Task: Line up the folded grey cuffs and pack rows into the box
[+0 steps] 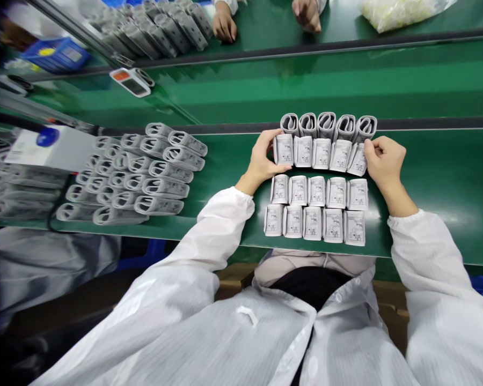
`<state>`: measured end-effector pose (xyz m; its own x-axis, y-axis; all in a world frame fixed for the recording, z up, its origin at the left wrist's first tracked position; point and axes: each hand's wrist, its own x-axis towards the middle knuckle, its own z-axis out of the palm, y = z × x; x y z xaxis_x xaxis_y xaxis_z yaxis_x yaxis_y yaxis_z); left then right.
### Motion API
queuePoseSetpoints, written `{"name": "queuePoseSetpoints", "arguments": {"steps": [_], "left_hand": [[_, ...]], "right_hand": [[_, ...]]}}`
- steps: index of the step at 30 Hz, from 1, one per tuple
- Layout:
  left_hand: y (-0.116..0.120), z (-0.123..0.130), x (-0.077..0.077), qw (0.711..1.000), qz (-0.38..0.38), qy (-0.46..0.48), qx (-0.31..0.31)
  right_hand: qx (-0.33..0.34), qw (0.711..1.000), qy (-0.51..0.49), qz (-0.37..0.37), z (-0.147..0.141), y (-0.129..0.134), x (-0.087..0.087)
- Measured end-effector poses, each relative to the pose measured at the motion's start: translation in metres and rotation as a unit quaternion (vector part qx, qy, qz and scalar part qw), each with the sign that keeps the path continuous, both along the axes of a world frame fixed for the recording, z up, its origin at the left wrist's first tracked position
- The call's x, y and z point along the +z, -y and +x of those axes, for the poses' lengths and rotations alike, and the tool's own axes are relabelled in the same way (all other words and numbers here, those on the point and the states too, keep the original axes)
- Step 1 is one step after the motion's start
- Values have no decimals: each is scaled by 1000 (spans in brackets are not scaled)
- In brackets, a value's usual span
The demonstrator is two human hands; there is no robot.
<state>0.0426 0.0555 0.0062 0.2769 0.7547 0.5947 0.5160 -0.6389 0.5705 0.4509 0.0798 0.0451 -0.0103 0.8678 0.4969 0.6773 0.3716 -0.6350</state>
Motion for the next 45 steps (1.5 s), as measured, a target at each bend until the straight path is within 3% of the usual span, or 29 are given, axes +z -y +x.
{"name": "queuePoseSetpoints", "arguments": {"steps": [7,12,17,26,38,45], "left_hand": [[-2,-2,-9,1000,-8,4,25],[3,3,-3,999,-20,5,35],[5,6,5,1000,-26,-6,5],[1,5,-2,1000,-15,-7,6],[3,5,6,998,-45,-29,-28],[1,3,4,999,-20,-22,-34]], "right_hand": [[10,999,-11,37,-1,-1,-1],[3,999,3,36,-2,1,1],[5,999,-9,51,-3,1,2],[10,999,-15,48,-3,0,1],[-1,999,1,39,-4,1,1],[7,999,-11,52,-5,0,-2]]}}
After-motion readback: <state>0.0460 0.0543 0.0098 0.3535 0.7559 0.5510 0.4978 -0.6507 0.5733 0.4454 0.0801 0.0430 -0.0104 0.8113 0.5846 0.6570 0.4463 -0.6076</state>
